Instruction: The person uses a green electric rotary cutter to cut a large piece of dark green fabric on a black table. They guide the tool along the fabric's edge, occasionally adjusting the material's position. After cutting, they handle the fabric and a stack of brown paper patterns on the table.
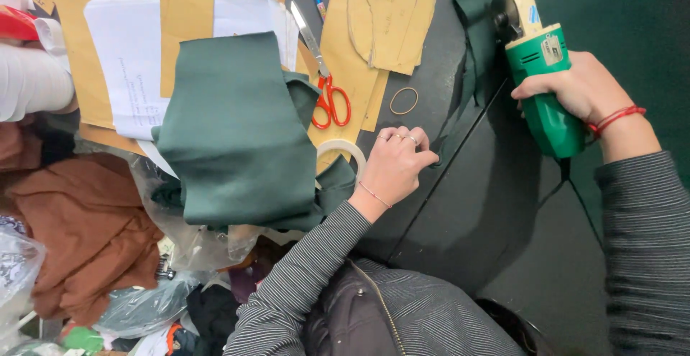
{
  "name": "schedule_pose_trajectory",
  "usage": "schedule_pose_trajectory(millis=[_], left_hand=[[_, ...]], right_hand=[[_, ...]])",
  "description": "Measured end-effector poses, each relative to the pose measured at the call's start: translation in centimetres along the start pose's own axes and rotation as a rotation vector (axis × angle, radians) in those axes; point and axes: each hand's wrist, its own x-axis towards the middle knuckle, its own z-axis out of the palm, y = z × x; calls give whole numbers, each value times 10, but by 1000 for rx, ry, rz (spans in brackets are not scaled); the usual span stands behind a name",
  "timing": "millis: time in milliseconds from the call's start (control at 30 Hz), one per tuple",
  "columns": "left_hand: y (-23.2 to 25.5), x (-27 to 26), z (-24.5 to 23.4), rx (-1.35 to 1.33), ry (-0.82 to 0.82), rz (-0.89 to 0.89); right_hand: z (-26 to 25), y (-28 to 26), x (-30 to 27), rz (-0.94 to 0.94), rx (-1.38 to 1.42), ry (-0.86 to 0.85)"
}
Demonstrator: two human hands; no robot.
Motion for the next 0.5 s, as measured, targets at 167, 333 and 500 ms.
schedule_pose_trajectory(millis=[167, 333, 500], left_hand=[[2, -5, -1, 5, -16, 13], [6, -10, -4, -13, -30, 18], [7, -14, -4, -20, -24, 14]], right_hand=[[-3, -15, 8, -14, 61, -30], [0, -18, 23, -16, -35, 36], [-4, -41, 27, -1, 101, -15]])
